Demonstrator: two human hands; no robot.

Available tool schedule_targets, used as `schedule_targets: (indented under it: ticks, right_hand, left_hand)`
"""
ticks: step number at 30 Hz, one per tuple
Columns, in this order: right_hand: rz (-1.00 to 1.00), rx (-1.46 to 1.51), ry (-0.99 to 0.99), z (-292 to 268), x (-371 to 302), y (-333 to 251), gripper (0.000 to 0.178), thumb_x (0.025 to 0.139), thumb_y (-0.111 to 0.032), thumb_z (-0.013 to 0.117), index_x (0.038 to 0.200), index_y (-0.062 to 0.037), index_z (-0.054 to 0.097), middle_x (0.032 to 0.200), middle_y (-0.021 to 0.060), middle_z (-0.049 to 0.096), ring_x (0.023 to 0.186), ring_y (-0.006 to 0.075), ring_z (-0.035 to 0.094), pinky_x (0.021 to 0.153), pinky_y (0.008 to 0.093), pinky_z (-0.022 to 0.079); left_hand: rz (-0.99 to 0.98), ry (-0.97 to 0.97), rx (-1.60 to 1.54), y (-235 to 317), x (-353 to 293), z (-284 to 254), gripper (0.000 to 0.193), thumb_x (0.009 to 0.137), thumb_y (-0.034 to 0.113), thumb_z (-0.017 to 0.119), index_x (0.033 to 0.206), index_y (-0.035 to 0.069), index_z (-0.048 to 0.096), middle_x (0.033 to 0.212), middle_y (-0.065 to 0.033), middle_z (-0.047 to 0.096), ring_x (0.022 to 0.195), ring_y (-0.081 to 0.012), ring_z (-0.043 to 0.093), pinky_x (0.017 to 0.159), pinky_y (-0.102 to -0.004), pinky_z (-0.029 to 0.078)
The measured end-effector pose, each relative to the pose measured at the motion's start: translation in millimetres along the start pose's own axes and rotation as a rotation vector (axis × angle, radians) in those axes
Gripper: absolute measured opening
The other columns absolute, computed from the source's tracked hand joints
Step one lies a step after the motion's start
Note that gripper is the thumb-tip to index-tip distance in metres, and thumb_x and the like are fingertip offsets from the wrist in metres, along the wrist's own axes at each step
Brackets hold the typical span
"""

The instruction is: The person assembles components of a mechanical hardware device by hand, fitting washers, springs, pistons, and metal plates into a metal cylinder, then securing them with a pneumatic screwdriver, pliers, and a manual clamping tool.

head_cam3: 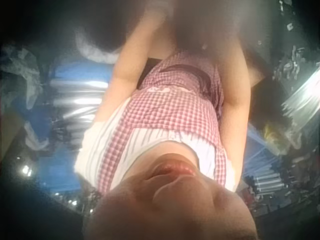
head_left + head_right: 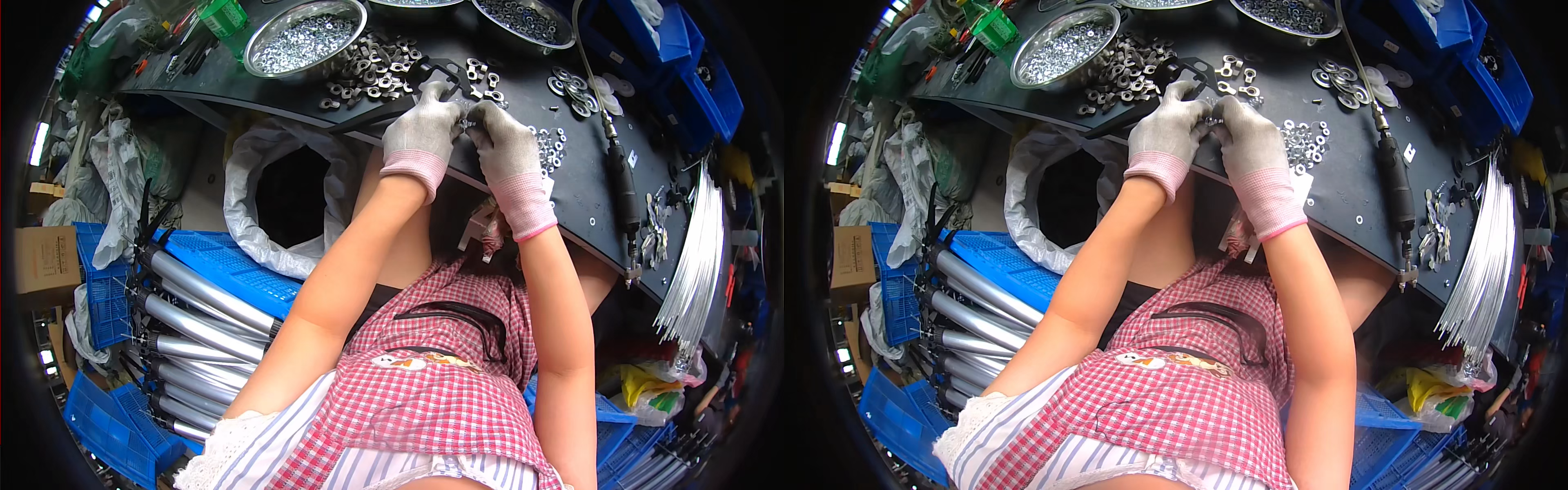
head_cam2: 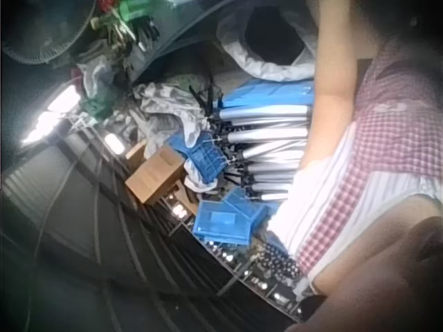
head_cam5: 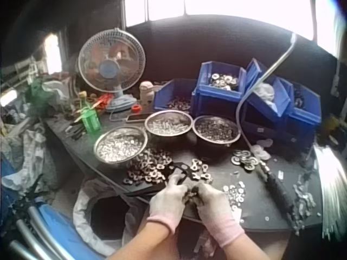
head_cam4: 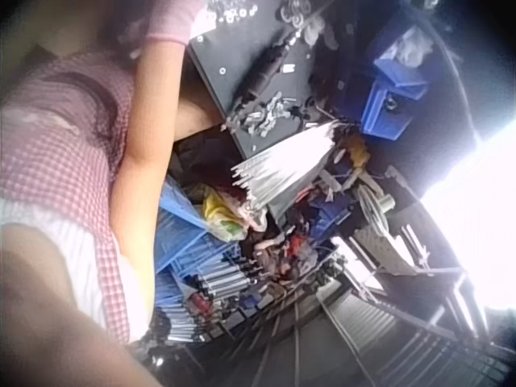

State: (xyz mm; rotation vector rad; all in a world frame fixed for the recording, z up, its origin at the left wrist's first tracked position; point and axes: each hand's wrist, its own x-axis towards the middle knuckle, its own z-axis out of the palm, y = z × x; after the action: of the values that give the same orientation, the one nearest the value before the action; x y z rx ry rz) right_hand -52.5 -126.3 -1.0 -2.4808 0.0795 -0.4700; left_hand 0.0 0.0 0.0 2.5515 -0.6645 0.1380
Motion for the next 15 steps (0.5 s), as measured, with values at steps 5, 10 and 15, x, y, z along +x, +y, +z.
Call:
schedule_targets:
  ticks: [5,10,15]
  right_hand:
    - [-0.050,0.071,0.100,-4,-1,-5,0.019,0.076,-0.005,0.065,0.094,-0.0036,0.056,0.087,0.0187,0.063,0.079,0.0377,0.063,0.070,0.0415,0.051]
    - [0.119,0.337,0.297,-17,-2,-11,0.016,0.083,-0.009,0.064,0.094,0.0002,0.057,0.083,0.0113,0.065,0.072,0.0233,0.066,0.066,0.0324,0.051]
    - [0.389,0.976,0.255,-63,-43,-25,0.022,0.088,-0.016,0.064,0.098,0.0022,0.056,0.086,0.0095,0.065,0.076,0.0161,0.066,0.066,0.0245,0.052]
  left_hand:
    - [-0.084,-0.043,0.018,7,3,-5,0.015,0.081,0.025,0.067,0.095,0.019,0.069,0.130,-0.0032,0.052,0.092,-0.0279,0.066,0.075,-0.0395,0.054]
    - [0.028,0.095,-0.138,-3,-6,-6,0.014,0.086,0.017,0.059,0.098,0.016,0.066,0.121,-0.0079,0.056,0.084,-0.0322,0.066,0.071,-0.0413,0.054]
    - [-0.180,0.171,-1.124,-28,-67,-58,0.022,0.097,0.008,0.044,0.119,0.009,0.042,0.109,-0.0061,0.058,0.050,-0.0020,0.044,0.041,-0.0158,0.034]
